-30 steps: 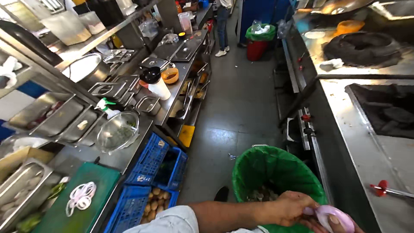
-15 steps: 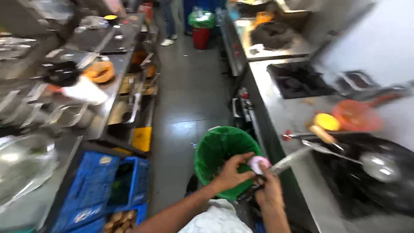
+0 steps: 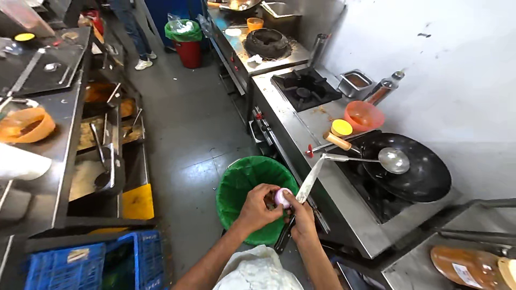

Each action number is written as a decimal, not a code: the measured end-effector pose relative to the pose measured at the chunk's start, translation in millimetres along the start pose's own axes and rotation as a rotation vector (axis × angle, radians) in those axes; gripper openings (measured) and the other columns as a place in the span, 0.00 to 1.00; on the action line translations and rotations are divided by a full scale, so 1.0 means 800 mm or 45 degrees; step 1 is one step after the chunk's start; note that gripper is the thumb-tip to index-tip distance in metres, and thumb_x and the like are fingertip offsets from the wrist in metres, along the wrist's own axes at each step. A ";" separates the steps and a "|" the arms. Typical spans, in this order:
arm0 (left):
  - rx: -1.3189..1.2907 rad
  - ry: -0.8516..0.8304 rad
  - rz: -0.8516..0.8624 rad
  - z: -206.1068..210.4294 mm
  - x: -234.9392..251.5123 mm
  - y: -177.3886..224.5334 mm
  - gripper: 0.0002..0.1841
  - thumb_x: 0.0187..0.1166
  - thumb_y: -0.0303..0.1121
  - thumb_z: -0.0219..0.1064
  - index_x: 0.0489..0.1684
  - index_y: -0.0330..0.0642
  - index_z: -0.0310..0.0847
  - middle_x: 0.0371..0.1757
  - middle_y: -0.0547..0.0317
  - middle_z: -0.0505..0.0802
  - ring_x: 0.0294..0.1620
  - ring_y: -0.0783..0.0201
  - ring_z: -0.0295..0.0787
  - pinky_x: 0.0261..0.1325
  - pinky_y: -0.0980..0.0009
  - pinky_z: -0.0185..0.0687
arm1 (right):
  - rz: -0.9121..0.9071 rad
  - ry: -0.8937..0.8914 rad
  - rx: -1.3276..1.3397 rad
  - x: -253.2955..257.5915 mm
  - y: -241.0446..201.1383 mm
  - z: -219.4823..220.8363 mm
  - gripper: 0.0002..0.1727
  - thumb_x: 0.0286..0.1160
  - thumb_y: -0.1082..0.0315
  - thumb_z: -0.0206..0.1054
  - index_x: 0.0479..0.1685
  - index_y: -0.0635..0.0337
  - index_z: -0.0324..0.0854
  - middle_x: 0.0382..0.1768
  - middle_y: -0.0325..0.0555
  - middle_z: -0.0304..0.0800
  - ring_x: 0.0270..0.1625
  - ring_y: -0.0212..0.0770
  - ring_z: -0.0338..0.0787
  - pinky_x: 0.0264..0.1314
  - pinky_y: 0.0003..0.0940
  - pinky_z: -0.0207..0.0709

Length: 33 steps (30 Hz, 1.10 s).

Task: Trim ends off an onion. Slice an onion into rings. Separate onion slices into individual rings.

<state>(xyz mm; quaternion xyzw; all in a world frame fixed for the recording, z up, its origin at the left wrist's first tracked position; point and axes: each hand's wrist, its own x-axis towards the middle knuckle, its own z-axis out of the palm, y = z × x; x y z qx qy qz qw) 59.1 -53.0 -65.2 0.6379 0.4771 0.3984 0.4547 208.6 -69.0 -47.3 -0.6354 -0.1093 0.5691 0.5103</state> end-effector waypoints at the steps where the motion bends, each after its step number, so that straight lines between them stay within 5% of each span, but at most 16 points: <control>1: 0.048 -0.011 -0.009 0.000 0.001 0.004 0.24 0.63 0.39 0.79 0.61 0.44 0.88 0.56 0.59 0.92 0.48 0.70 0.93 0.51 0.70 0.94 | -0.038 0.000 0.001 -0.001 0.000 0.000 0.21 0.69 0.66 0.80 0.51 0.70 0.79 0.22 0.51 0.83 0.15 0.38 0.78 0.13 0.32 0.74; 9: 0.396 -0.010 0.202 0.010 0.002 0.005 0.25 0.67 0.37 0.73 0.64 0.37 0.87 0.52 0.53 0.95 0.50 0.65 0.94 0.58 0.66 0.91 | -0.298 0.068 -0.119 -0.002 0.007 -0.001 0.24 0.57 0.68 0.87 0.47 0.72 0.82 0.25 0.54 0.88 0.16 0.41 0.81 0.14 0.34 0.76; 25: -0.069 0.025 0.167 0.014 0.012 -0.025 0.18 0.71 0.32 0.73 0.59 0.38 0.90 0.51 0.58 0.97 0.43 0.72 0.94 0.49 0.72 0.94 | -0.211 0.008 -0.145 0.006 0.004 -0.015 0.22 0.58 0.69 0.87 0.43 0.71 0.81 0.22 0.51 0.84 0.11 0.36 0.74 0.09 0.29 0.69; 30: -0.131 0.096 -0.081 0.003 0.021 -0.046 0.12 0.74 0.27 0.67 0.51 0.43 0.93 0.47 0.63 0.97 0.44 0.71 0.95 0.50 0.69 0.93 | -0.150 0.019 -0.115 0.003 -0.008 -0.020 0.20 0.60 0.70 0.85 0.43 0.70 0.80 0.21 0.50 0.83 0.11 0.36 0.73 0.08 0.29 0.69; 32: -0.040 -0.024 -0.164 -0.010 0.028 -0.060 0.14 0.75 0.28 0.67 0.55 0.46 0.93 0.53 0.63 0.97 0.50 0.70 0.95 0.57 0.66 0.93 | -0.132 0.011 -0.113 0.002 -0.014 -0.024 0.19 0.61 0.68 0.84 0.40 0.69 0.81 0.21 0.50 0.82 0.11 0.36 0.73 0.09 0.29 0.69; 33: 0.030 -0.153 -0.174 -0.016 0.031 -0.061 0.19 0.74 0.29 0.68 0.64 0.48 0.90 0.64 0.62 0.94 0.62 0.68 0.91 0.66 0.64 0.88 | -0.109 0.002 -0.115 0.003 -0.017 -0.027 0.19 0.63 0.67 0.84 0.41 0.69 0.81 0.20 0.49 0.82 0.11 0.36 0.73 0.10 0.29 0.70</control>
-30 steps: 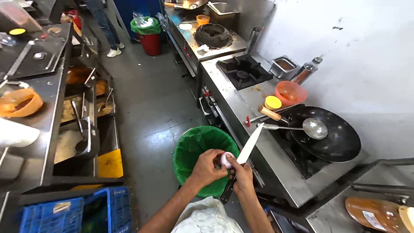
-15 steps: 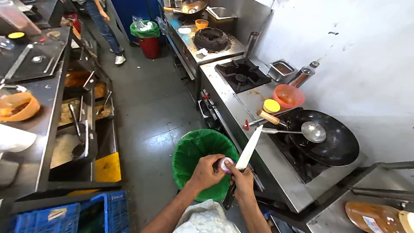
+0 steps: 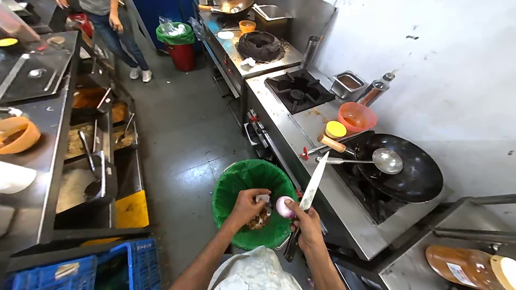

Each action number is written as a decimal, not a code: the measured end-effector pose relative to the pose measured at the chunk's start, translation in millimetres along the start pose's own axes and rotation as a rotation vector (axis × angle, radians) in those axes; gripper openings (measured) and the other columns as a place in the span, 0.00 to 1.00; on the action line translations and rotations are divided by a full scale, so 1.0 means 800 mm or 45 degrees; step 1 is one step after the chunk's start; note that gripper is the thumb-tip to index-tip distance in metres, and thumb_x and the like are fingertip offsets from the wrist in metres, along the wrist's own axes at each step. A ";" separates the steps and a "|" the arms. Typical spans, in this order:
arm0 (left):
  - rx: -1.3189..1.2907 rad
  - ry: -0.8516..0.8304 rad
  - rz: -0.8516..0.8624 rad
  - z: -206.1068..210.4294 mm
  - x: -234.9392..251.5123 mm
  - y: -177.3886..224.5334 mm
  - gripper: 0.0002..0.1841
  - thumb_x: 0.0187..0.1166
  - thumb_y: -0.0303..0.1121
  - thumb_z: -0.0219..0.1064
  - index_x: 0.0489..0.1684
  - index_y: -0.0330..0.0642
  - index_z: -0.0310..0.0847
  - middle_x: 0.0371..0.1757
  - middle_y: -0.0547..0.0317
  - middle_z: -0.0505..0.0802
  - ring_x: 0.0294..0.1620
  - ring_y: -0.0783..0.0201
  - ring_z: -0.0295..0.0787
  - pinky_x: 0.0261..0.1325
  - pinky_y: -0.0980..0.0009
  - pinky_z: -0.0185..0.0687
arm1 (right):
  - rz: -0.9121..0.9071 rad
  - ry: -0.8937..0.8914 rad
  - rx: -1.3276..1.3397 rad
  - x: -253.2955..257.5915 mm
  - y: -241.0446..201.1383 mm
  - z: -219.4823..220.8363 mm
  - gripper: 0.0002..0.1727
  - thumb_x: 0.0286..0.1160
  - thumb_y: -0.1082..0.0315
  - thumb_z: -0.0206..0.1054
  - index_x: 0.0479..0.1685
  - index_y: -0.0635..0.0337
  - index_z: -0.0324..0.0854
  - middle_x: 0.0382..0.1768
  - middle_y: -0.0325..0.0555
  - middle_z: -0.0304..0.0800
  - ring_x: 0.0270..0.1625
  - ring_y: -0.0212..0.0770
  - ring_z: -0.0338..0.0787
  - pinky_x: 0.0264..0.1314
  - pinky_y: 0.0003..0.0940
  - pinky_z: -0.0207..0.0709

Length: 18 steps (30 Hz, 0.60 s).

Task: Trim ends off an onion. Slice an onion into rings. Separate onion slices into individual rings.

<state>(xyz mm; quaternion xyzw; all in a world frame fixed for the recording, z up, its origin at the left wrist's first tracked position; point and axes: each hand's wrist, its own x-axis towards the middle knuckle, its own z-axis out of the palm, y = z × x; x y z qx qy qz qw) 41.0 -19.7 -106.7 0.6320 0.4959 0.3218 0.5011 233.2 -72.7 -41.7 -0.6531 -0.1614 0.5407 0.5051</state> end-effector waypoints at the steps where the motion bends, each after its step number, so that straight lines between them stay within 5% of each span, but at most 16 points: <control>1: 0.085 -0.143 0.017 -0.004 0.001 0.002 0.27 0.72 0.31 0.70 0.75 0.50 0.83 0.77 0.59 0.85 0.76 0.64 0.82 0.77 0.60 0.80 | 0.032 -0.010 -0.009 0.001 -0.001 -0.003 0.19 0.65 0.65 0.83 0.43 0.68 0.80 0.20 0.48 0.81 0.11 0.35 0.72 0.10 0.29 0.70; 3: 0.205 -0.348 0.102 -0.005 -0.001 0.015 0.43 0.66 0.40 0.77 0.90 0.55 0.65 0.92 0.53 0.64 0.91 0.54 0.59 0.89 0.51 0.63 | 0.094 -0.013 -0.047 0.007 -0.001 -0.006 0.22 0.66 0.62 0.83 0.46 0.66 0.78 0.19 0.46 0.78 0.11 0.34 0.72 0.11 0.29 0.71; 4: 0.209 -0.386 0.172 -0.002 -0.003 0.024 0.47 0.65 0.46 0.79 0.92 0.56 0.61 0.93 0.53 0.61 0.93 0.53 0.55 0.90 0.51 0.60 | 0.106 -0.016 -0.070 0.011 0.000 -0.007 0.24 0.65 0.61 0.84 0.49 0.66 0.78 0.20 0.46 0.79 0.12 0.34 0.72 0.11 0.29 0.72; 6: 0.146 -0.411 0.292 0.007 -0.008 0.044 0.45 0.69 0.54 0.78 0.91 0.56 0.63 0.90 0.57 0.68 0.88 0.59 0.64 0.86 0.55 0.68 | 0.106 -0.048 -0.111 0.014 0.001 -0.008 0.26 0.62 0.60 0.86 0.50 0.67 0.78 0.22 0.48 0.82 0.12 0.35 0.74 0.11 0.29 0.71; 8: 0.017 -0.378 0.334 0.017 -0.008 0.053 0.36 0.75 0.48 0.76 0.85 0.50 0.72 0.79 0.55 0.81 0.76 0.64 0.79 0.78 0.63 0.79 | 0.112 -0.117 -0.141 0.013 -0.001 -0.008 0.25 0.66 0.59 0.84 0.51 0.66 0.78 0.23 0.48 0.83 0.13 0.35 0.75 0.12 0.29 0.72; 11: -0.417 -0.267 0.121 0.024 -0.008 0.048 0.30 0.78 0.42 0.75 0.78 0.41 0.76 0.70 0.51 0.87 0.66 0.60 0.88 0.70 0.61 0.87 | 0.153 -0.292 -0.133 0.003 -0.016 -0.013 0.21 0.87 0.51 0.64 0.60 0.61 0.75 0.23 0.45 0.80 0.15 0.34 0.75 0.15 0.28 0.74; 14: -0.996 -0.215 -0.136 0.021 -0.011 0.043 0.29 0.82 0.43 0.67 0.79 0.42 0.67 0.56 0.50 0.88 0.48 0.59 0.89 0.55 0.61 0.88 | 0.125 -0.417 -0.087 -0.009 -0.028 -0.023 0.26 0.94 0.47 0.47 0.69 0.59 0.74 0.19 0.43 0.77 0.15 0.34 0.76 0.15 0.27 0.74; 16: -1.262 -0.154 -0.219 0.018 -0.013 0.047 0.26 0.85 0.54 0.57 0.74 0.48 0.71 0.48 0.54 0.89 0.39 0.63 0.88 0.44 0.67 0.87 | 0.053 -0.475 -0.174 -0.021 -0.032 -0.025 0.22 0.91 0.50 0.54 0.71 0.56 0.72 0.21 0.42 0.77 0.15 0.35 0.76 0.15 0.28 0.74; 18: -1.388 -0.014 -0.293 0.019 -0.012 0.062 0.37 0.87 0.67 0.34 0.61 0.45 0.80 0.37 0.55 0.90 0.28 0.67 0.85 0.31 0.73 0.81 | -0.038 -0.493 -0.405 -0.034 -0.037 -0.023 0.28 0.84 0.47 0.64 0.75 0.52 0.72 0.31 0.45 0.85 0.19 0.38 0.81 0.17 0.31 0.77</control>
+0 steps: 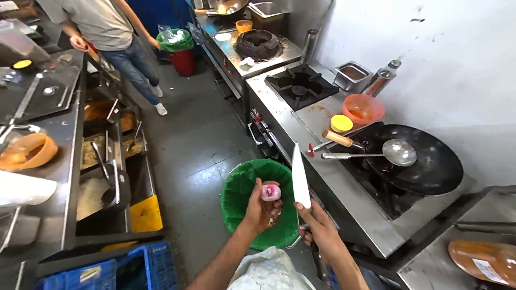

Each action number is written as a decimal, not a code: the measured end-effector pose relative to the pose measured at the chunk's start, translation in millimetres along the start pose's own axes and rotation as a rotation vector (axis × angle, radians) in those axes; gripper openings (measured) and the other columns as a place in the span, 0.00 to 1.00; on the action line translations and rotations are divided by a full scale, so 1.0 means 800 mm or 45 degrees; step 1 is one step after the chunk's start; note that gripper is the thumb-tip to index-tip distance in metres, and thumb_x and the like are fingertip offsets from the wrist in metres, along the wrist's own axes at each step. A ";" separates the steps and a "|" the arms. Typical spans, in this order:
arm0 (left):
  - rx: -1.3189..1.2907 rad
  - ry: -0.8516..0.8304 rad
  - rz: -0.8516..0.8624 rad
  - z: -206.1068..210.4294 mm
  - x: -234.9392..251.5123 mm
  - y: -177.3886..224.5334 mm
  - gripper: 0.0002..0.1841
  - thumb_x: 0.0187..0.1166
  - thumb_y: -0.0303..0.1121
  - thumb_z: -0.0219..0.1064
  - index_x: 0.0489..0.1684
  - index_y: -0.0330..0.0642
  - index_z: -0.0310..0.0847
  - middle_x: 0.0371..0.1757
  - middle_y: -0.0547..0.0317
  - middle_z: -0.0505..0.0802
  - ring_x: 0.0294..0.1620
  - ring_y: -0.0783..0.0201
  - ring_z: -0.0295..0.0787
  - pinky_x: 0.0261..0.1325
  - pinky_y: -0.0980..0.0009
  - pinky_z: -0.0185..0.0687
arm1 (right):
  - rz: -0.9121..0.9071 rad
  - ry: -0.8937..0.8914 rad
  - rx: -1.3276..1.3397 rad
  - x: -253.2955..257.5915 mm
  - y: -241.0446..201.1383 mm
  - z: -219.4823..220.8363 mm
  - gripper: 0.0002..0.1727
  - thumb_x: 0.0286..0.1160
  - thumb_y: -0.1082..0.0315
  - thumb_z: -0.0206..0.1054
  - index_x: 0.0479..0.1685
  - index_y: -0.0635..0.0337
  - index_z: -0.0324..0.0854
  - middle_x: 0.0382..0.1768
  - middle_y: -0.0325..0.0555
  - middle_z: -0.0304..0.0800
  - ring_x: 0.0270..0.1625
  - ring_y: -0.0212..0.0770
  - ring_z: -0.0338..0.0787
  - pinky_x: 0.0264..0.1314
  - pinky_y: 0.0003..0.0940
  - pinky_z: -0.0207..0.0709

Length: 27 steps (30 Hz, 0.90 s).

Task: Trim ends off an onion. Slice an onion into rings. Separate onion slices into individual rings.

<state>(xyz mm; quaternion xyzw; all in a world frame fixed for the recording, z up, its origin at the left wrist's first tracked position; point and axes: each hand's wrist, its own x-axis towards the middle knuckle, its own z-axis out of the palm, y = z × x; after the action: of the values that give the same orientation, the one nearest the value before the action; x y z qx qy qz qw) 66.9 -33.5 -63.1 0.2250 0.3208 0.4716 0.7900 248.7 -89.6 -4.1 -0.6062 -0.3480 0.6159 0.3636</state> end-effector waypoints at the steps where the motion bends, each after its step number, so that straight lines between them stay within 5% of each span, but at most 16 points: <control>1: -0.040 0.071 0.004 0.008 0.001 0.004 0.44 0.85 0.70 0.25 0.54 0.43 0.83 0.32 0.54 0.90 0.24 0.67 0.82 0.26 0.74 0.78 | -0.019 0.005 -0.114 -0.005 -0.003 0.004 0.29 0.81 0.45 0.67 0.74 0.52 0.75 0.35 0.46 0.88 0.22 0.40 0.84 0.18 0.33 0.79; 4: -0.052 0.287 0.008 0.032 0.001 0.018 0.47 0.86 0.68 0.21 0.43 0.40 0.85 0.22 0.53 0.87 0.17 0.67 0.78 0.19 0.75 0.73 | -0.068 0.071 -0.322 -0.013 -0.008 0.017 0.27 0.79 0.42 0.69 0.65 0.50 0.81 0.34 0.43 0.91 0.24 0.40 0.88 0.20 0.35 0.82; 10: 0.068 0.531 0.139 0.053 -0.006 0.026 0.37 0.94 0.58 0.35 0.48 0.36 0.86 0.29 0.49 0.91 0.23 0.63 0.86 0.26 0.71 0.83 | -0.126 0.152 -0.494 -0.019 -0.014 0.026 0.26 0.77 0.36 0.67 0.55 0.49 0.85 0.29 0.37 0.90 0.25 0.36 0.90 0.24 0.34 0.86; 22: 0.224 0.512 0.256 0.059 -0.009 0.007 0.32 0.96 0.49 0.36 0.50 0.36 0.86 0.33 0.50 0.92 0.31 0.63 0.90 0.35 0.69 0.88 | -0.127 0.138 -0.444 -0.007 -0.019 0.031 0.26 0.79 0.38 0.66 0.53 0.51 0.86 0.27 0.39 0.87 0.22 0.37 0.86 0.22 0.34 0.82; 27: 0.308 0.470 0.227 0.059 -0.011 -0.006 0.31 0.96 0.49 0.35 0.47 0.36 0.85 0.31 0.52 0.90 0.28 0.64 0.87 0.29 0.70 0.84 | -0.112 0.079 -0.372 0.002 -0.027 0.038 0.25 0.80 0.38 0.65 0.53 0.52 0.85 0.29 0.40 0.88 0.23 0.38 0.86 0.22 0.34 0.82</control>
<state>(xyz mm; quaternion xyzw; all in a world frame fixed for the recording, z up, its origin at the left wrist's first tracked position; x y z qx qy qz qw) 100.9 -45.8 -30.8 0.2555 0.4928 0.5306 0.6405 219.1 -76.9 14.5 -0.6556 -0.4487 0.5231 0.3085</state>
